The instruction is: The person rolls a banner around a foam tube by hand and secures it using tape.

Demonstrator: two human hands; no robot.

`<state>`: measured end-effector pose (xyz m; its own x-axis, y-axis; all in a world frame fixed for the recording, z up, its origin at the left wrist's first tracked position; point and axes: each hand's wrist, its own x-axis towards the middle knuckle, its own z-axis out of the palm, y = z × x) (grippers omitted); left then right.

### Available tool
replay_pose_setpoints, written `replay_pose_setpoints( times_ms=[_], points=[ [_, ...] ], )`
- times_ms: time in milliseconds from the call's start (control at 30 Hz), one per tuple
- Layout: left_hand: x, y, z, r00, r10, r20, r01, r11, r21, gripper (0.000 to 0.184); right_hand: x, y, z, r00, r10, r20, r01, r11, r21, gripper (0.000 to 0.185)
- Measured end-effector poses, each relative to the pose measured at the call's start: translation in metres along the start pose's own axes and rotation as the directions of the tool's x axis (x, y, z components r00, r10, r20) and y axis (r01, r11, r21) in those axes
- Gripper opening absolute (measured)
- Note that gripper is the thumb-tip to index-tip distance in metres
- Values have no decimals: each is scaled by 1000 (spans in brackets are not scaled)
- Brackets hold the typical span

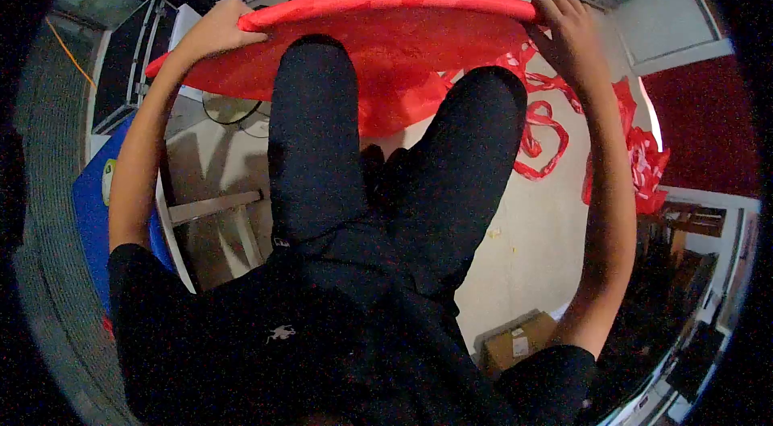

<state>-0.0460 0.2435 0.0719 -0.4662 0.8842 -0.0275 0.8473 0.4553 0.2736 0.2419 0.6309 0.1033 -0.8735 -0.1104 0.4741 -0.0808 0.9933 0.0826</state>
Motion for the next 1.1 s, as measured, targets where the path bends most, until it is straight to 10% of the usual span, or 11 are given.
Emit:
replay_pose_setpoints(
  times_ms=[100, 167, 300, 467, 567, 633, 667, 800, 967, 1033, 1100],
  points=[
    [-4, 1, 1, 997, 64, -39, -66, 996, -58, 32, -9, 0, 1, 993, 98, 68, -90, 990, -112, 31],
    [-7, -2, 6, 983, 140, -122, -145, 989, -36, 31, 0, 4, -5, 635, 340, 693, -561, 820, 111, 29],
    [4, 6, 11, 984, 139, -112, -137, 990, 25, 31, 6, -9, -7, 996, -79, 43, 85, 980, -178, 30],
    [21, -1, 30, 871, 351, -344, -297, 934, 200, 34, 17, -8, -8, 820, 249, 515, -241, 967, -83, 34],
    [32, 23, 28, 942, 267, -205, -270, 963, 10, 34, 33, -21, 6, 985, -164, -62, 164, 986, 0, 35],
    [32, 44, 23, 970, 114, -215, -112, 993, 22, 40, 47, -37, 9, 913, 185, 363, -90, 961, -263, 40],
    [32, 39, 31, 920, 162, -356, -152, 987, 56, 43, 57, -27, 12, 786, 119, 607, -136, 990, -18, 35],
    [40, 34, 33, 996, 36, -81, -35, 999, 12, 42, 51, -47, 28, 990, -141, 9, 142, 986, -83, 28],
    [36, 51, 34, 995, 16, -101, -12, 999, 35, 41, 64, -55, 25, 722, 234, 651, -218, 970, -107, 39],
    [47, 47, 35, 986, 127, -107, -132, 990, -45, 40, 60, -55, 31, 969, -230, -92, 223, 971, -82, 24],
    [50, 48, 41, 963, 235, -130, -251, 960, -124, 39, 63, -49, 23, 975, -208, -84, 198, 973, -116, 26]
  ],
)
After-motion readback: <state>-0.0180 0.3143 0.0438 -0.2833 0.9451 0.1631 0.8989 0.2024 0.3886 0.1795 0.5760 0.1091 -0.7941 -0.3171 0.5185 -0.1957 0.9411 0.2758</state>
